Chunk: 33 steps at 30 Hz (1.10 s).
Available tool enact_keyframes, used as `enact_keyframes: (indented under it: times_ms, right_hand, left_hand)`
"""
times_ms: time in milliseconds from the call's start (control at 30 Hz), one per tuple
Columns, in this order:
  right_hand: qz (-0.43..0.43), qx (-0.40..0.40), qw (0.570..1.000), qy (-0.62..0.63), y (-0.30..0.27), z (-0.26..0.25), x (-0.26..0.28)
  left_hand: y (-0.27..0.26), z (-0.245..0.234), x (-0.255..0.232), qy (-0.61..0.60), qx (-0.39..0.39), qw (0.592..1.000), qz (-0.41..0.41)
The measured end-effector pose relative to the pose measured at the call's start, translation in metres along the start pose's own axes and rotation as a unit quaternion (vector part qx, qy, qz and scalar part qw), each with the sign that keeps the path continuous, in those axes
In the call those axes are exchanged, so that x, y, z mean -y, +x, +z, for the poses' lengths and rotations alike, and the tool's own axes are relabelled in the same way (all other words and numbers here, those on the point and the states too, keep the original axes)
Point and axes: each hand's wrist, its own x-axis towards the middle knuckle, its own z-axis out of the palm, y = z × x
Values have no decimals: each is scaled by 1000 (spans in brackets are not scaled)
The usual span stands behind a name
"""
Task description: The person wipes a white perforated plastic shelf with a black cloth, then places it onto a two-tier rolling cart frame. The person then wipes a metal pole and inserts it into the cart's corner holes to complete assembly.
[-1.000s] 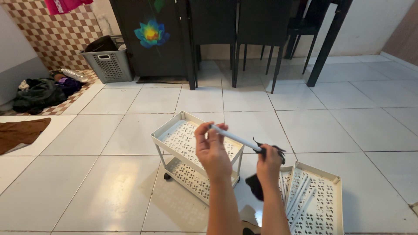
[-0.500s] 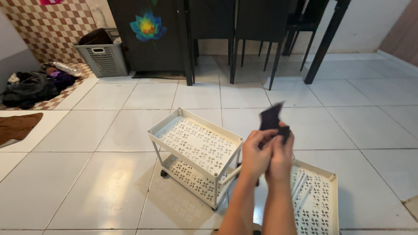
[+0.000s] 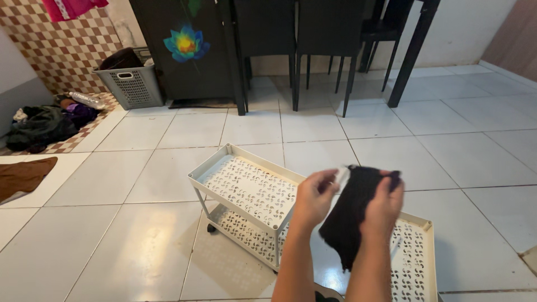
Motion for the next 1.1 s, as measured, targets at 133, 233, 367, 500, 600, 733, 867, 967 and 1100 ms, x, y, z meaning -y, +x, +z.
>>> enact_keyframes:
  times_ms: [133, 233, 367, 500, 600, 733, 867, 967, 1100]
  right_hand:
    - [21, 67, 990, 126, -5, 2, 16]
    - [6, 180, 983, 33, -18, 18, 8]
    - [-155, 239, 945, -162, -28, 30, -4]
    - [-72, 202, 962, -171, -22, 29, -5]
    - [2, 201, 972, -124, -24, 29, -6]
    - [-31, 183, 955, -233, -27, 33, -7]
    - [-98, 232, 937, -240, -28, 26, -11]
    - [-84, 237, 939, -236, -27, 25, -26]
    - [-98, 214, 953, -189, -29, 30, -54]
  left_hand:
    - [10, 1, 13, -153, 38, 985, -73]
    - [7, 15, 14, -101, -35, 994, 16]
    - [3, 16, 8, 15, -94, 994, 54]
    - [3, 3, 5, 48, -54, 989, 130]
    - [2, 1, 4, -33, -31, 995, 87]
    - [2, 2, -1, -29, -30, 998, 56]
    - [1, 2, -5, 28, -65, 995, 75]
    - [1, 3, -7, -43, -49, 998, 1]
    - [-2, 3, -17, -96, -80, 992, 22]
